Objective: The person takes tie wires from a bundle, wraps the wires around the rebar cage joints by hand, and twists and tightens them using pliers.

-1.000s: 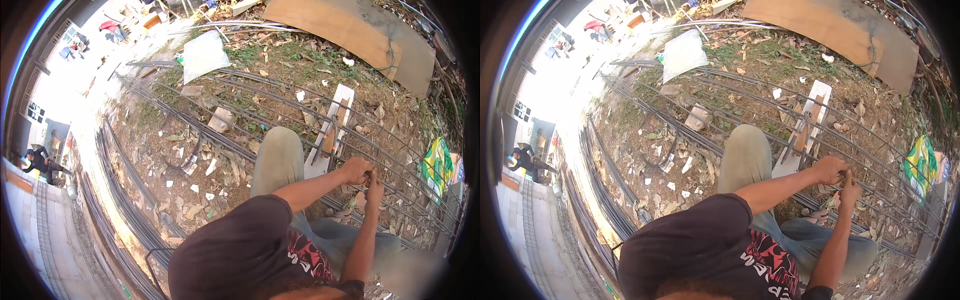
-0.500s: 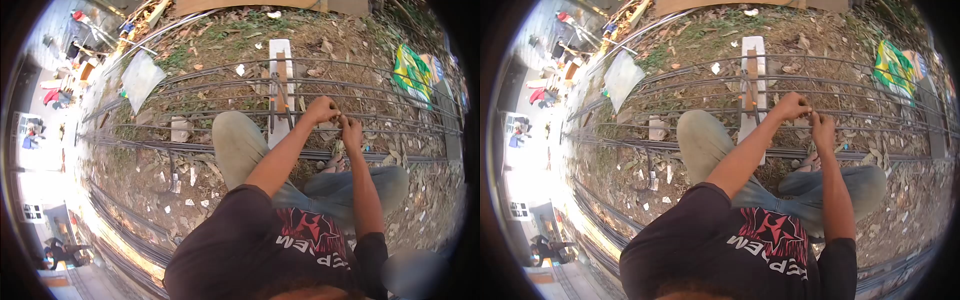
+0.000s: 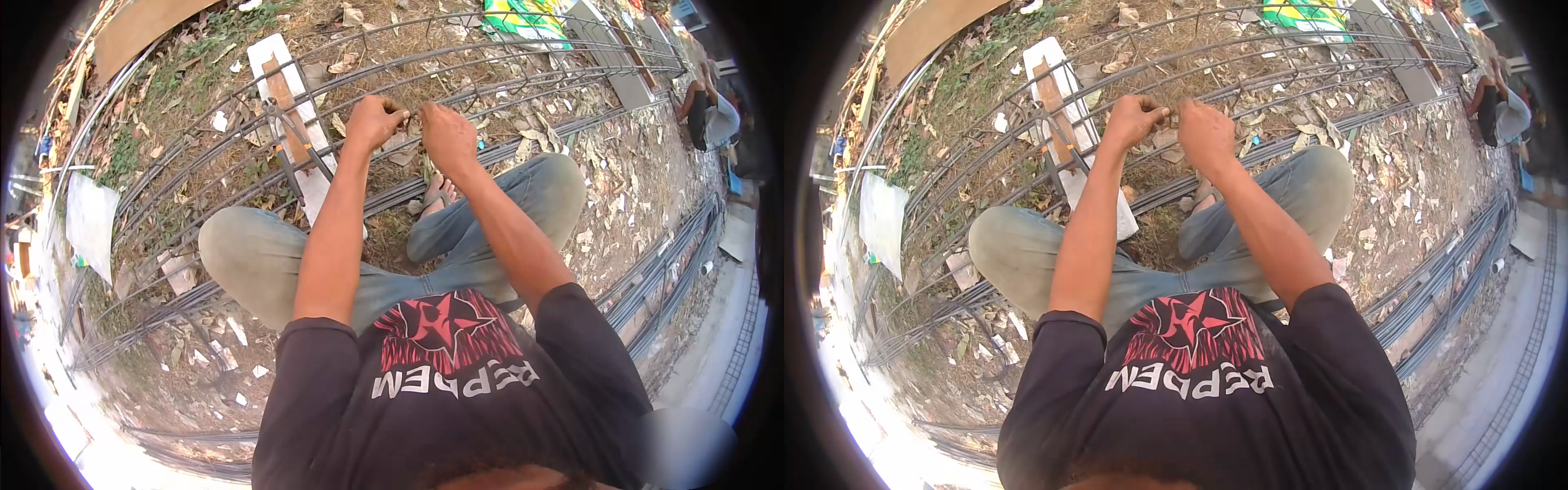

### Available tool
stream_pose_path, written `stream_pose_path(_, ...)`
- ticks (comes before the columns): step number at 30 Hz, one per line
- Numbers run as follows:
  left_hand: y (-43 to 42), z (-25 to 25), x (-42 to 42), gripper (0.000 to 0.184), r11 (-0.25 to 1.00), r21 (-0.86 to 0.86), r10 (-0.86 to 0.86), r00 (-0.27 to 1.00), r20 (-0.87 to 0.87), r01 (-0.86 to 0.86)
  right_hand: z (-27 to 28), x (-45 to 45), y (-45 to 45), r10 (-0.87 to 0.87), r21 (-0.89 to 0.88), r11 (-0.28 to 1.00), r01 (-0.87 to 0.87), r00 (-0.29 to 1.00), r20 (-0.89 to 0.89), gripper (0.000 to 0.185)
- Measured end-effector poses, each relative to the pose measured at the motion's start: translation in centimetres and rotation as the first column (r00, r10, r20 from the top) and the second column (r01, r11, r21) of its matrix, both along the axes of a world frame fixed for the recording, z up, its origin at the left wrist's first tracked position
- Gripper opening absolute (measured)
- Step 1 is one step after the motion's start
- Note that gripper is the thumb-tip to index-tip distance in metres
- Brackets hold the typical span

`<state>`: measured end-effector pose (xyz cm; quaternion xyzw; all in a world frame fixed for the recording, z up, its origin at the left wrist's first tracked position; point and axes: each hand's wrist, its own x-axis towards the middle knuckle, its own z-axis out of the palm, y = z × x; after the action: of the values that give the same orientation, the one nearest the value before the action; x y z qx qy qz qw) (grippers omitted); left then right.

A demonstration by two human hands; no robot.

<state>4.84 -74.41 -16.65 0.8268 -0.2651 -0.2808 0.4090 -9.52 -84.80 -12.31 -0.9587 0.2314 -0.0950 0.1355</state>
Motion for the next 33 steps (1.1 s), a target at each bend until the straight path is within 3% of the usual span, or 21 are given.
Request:
stream_pose_path(2,0.0,0.7,-0.2,0.027,1.0,0.006,0.003,1.0,-0.028,-0.003,-1.2,0.6,-0.7,-0.126,-0.002,0.992,0.127,0.991,-0.044,0.019)
stream_pose_path(5,0.0,0.3,-0.2,0.026,0.999,-0.044,0.01,0.999,0.031,-0.009,-8.8,1.0,-4.0,0.006,0.24,0.971,0.012,0.997,-0.073,0.021)
stream_pose_path(6,-0.1,0.3,-0.2,0.026,0.999,-0.037,0.009,1.0,0.013,-0.008,-7.7,0.7,-4.5,0.003,0.611,0.789,0.071,0.993,-0.12,0.022)
stream_pose_path(7,-0.1,0.3,-0.1,0.026,0.999,-0.031,0.009,1.0,-0.006,-0.009,-5.4,0.5,-4.7,0.021,0.872,0.47,0.136,0.986,-0.165,0.023)
stream_pose_path(9,-0.1,0.1,0.1,0.026,1.0,-0.028,-0.008,0.998,-0.055,0.006,-1.9,-0.1,-4.7,0.069,0.969,0.154,0.194,0.976,-0.206,0.026)
stream_pose_path(11,-0.2,0.2,0.3,0.027,0.999,-0.04,-0.032,0.993,-0.11,0.028,0.5,-0.2,-4.2,0.108,0.932,0.321,0.167,0.971,-0.211,0.027)
stream_pose_path(12,-0.1,0.4,0.5,0.028,0.998,-0.04,-0.049,0.992,-0.119,0.045,1.4,0.6,-3.9,0.188,0.831,0.543,0.122,0.947,-0.261,0.026)
stream_pose_path(13,0.0,1.1,0.4,0.029,0.998,-0.04,-0.057,0.99,-0.129,0.052,2.7,1.2,-3.1,0.156,0.594,0.804,0.032,0.952,-0.262,0.027)
stream_pose_path(14,0.1,1.3,0.3,0.03,0.997,-0.037,-0.066,0.988,-0.141,0.061,4.2,1.6,-2.0,0.13,0.282,0.958,-0.059,0.962,-0.241,0.028)
stream_pose_path(15,0.0,1.1,0.3,0.033,0.998,-0.012,-0.064,0.99,-0.122,0.063,5.6,2.3,-1.0,0.113,-0.064,0.99,-0.128,0.974,-0.197,0.03)
stream_pose_path(16,-0.4,0.3,0.4,0.037,0.998,0.013,-0.067,0.993,-0.101,0.069,6.9,3.4,0.1,0.086,-0.1,0.991,-0.086,0.996,-0.001,0.038)
stream_pose_path(19,-1.1,0.2,0.2,0.044,0.996,0.091,-0.023,0.999,-0.034,0.026,10.4,6.9,5.2,0.2,0.177,0.957,-0.231,0.964,0.173,0.045)
stream_pose_path(23,-1.2,1.4,-0.8,0.052,0.981,0.192,0.025,0.997,0.073,-0.039,6.7,11.1,12.9,0.408,0.009,0.913,-0.408,0.912,-0.036,0.069)
stream_pose_path(24,-0.6,1.7,-0.3,0.052,0.985,0.166,-0.044,0.999,0.023,0.039,5.0,11.9,13.7,0.424,0.004,0.905,-0.425,0.903,-0.076,0.071)
stream_pose_path(26,-0.1,2.3,-1.0,0.051,0.983,0.181,0.013,0.996,0.086,-0.028,3.3,13.4,15.1,0.449,-0.009,0.89,-0.456,0.88,-0.153,0.074)
stream_pose_path(29,-0.3,2.4,-1.3,0.05,0.983,0.158,0.069,0.988,0.138,-0.091,3.6,14.3,15.5,0.416,0.114,0.909,-0.401,0.863,-0.286,0.071)
stream_pose_path(30,-0.4,2.4,-1.3,0.05,0.983,0.16,0.07,0.99,0.122,-0.089,2.5,14.3,15.3,0.42,0.065,0.907,-0.416,0.883,-0.211,0.049)
stream_pose_path(33,-0.6,2.1,-1.2,0.049,0.98,0.191,0.026,0.994,0.106,-0.046,1.0,14.8,14.0,0.3,0.182,0.941,-0.284,0.951,-0.071,0.041)
